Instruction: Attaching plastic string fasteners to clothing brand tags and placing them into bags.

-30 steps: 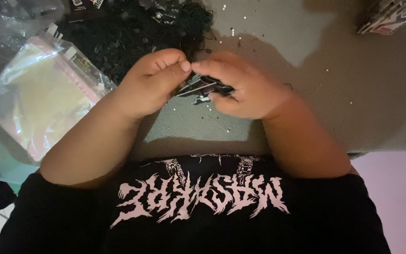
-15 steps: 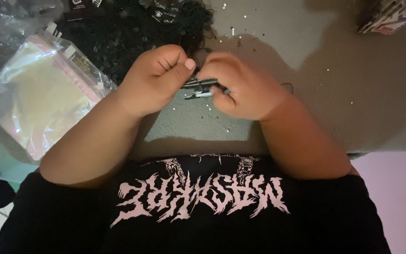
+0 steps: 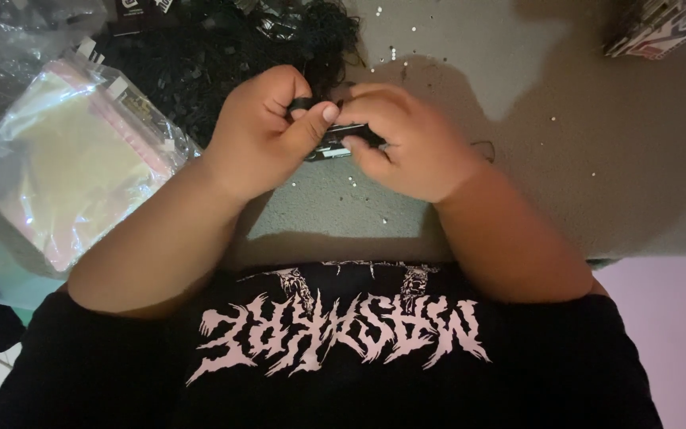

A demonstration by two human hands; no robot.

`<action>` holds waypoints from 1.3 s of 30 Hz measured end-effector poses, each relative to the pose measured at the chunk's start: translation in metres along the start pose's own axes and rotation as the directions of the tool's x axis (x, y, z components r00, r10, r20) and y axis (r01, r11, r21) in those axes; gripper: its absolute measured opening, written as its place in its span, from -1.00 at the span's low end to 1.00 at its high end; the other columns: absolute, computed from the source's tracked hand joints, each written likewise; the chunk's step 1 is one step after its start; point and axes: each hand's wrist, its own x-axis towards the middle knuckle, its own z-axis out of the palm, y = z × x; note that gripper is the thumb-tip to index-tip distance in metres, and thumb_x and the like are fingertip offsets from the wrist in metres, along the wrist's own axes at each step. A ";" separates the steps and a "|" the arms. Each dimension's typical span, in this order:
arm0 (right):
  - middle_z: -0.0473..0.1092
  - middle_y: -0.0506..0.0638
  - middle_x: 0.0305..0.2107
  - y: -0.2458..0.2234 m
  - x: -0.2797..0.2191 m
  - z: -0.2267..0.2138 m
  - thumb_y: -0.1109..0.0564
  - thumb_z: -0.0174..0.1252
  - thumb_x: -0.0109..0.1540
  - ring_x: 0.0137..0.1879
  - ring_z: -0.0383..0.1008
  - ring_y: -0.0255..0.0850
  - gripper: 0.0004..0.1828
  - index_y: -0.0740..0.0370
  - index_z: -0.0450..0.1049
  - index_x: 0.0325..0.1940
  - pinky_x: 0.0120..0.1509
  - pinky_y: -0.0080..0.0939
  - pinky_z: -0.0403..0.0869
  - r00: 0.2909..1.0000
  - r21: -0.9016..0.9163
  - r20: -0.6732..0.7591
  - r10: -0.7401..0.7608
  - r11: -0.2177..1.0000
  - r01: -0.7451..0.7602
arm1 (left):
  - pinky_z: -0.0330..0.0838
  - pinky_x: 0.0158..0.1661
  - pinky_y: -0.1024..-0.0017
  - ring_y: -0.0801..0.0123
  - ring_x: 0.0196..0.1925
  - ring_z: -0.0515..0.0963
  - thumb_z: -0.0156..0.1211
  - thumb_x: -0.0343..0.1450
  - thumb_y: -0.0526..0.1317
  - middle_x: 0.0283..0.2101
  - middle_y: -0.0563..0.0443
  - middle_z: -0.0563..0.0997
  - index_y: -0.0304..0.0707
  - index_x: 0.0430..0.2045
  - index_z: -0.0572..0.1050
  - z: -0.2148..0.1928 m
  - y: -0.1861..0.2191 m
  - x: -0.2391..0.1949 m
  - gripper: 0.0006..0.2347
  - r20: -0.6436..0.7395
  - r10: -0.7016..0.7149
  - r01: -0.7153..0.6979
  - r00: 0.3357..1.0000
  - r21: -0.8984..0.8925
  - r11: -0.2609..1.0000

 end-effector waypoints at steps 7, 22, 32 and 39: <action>0.38 0.14 -0.27 0.000 -0.001 0.004 0.35 0.07 0.13 -0.09 0.40 -0.01 -0.84 0.33 0.35 -0.20 0.03 -0.04 0.45 0.956 -0.066 -0.295 -0.008 0.998 -0.012 | 0.16 -0.56 0.32 0.22 -0.47 0.39 -0.12 0.45 -0.06 -0.51 -0.01 0.37 -0.28 -0.57 0.33 0.004 0.004 -0.005 -0.72 -0.089 0.342 -0.302 0.935 0.304 0.904; 0.22 0.10 -0.13 0.004 -0.003 0.013 0.48 0.00 0.16 0.07 0.26 -0.17 -0.66 0.14 0.19 -0.12 0.15 -0.20 0.31 0.717 0.412 -0.681 0.145 0.886 0.212 | 0.26 -0.41 0.54 0.56 -0.45 0.40 -0.06 0.42 -0.14 -0.51 0.20 0.46 -0.16 -0.52 0.44 0.030 0.004 -0.008 -0.83 -0.028 -0.060 0.053 0.998 -0.222 0.974; 0.22 0.00 -0.24 -0.001 0.001 0.015 0.39 0.00 0.17 -0.14 0.24 -0.27 -0.72 0.11 0.16 -0.17 -0.03 -0.30 0.27 0.735 0.595 -0.640 0.224 0.750 0.290 | 0.22 -0.38 0.53 0.51 -0.43 0.37 -0.11 0.40 -0.02 -0.50 0.19 0.36 -0.11 -0.40 0.29 0.023 0.014 -0.003 -0.81 0.031 -0.003 0.012 1.000 -0.290 0.957; 0.09 0.03 -0.20 -0.003 0.000 0.005 0.47 -0.24 0.01 -0.07 0.12 -0.22 -0.38 0.09 -0.06 0.11 -0.05 -0.23 0.12 0.880 0.480 -0.434 0.194 0.876 0.044 | 0.24 -0.57 0.44 0.41 -0.54 0.45 -0.07 0.44 -0.12 -0.48 0.05 0.44 -0.18 -0.22 0.20 0.029 -0.006 -0.007 -0.82 -0.102 0.184 -0.198 0.978 -0.146 0.969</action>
